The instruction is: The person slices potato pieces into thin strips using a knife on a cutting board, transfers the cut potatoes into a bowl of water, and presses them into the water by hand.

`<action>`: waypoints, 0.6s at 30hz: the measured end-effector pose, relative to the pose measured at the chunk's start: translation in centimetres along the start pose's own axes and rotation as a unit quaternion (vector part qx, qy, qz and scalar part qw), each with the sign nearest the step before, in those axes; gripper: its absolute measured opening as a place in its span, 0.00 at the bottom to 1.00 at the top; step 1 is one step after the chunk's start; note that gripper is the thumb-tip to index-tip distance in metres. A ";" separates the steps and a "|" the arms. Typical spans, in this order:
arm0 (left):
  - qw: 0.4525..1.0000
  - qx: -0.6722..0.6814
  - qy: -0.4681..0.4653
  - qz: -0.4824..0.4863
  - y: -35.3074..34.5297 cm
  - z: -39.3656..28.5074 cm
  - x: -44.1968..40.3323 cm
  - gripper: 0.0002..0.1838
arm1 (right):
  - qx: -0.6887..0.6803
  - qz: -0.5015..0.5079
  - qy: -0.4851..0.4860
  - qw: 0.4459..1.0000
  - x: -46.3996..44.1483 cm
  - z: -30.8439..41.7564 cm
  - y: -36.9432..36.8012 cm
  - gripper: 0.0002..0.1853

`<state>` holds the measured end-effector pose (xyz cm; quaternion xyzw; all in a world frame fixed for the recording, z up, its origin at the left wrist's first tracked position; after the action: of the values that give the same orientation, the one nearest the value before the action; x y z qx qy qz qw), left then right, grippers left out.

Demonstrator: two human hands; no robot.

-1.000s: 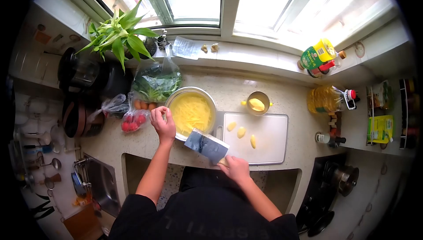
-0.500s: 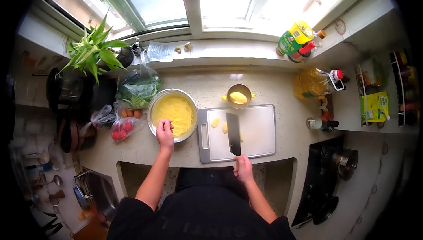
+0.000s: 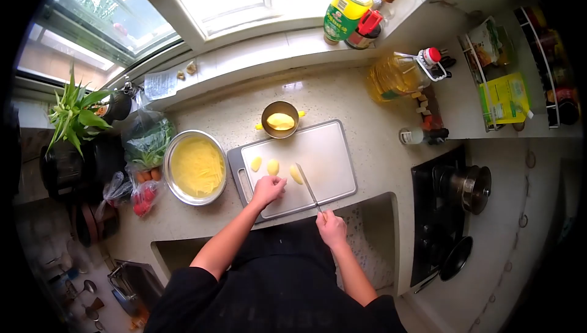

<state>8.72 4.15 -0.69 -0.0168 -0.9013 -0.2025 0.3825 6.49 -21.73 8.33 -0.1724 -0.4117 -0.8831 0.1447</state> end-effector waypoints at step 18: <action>0.989 0.109 0.085 0.056 -3.0 -0.4 -3.1 0.21 | -0.021 0.071 0.003 0.997 -0.7 -1.9 -1.6 0.20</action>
<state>10.67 1.66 -3.62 -0.0082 -0.8797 -0.0824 0.4683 6.09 -22.12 5.84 -0.2015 -0.3791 -0.8795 0.2051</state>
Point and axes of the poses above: each hand's wrist, its own x-axis away from the middle knuckle, its own y-axis out of the back of the hand, z = x × y, the point moved 7 cm from there along -x, towards the middle knuckle, and after that the axes turned 10 degrees about -x, right-handed, at the moved point
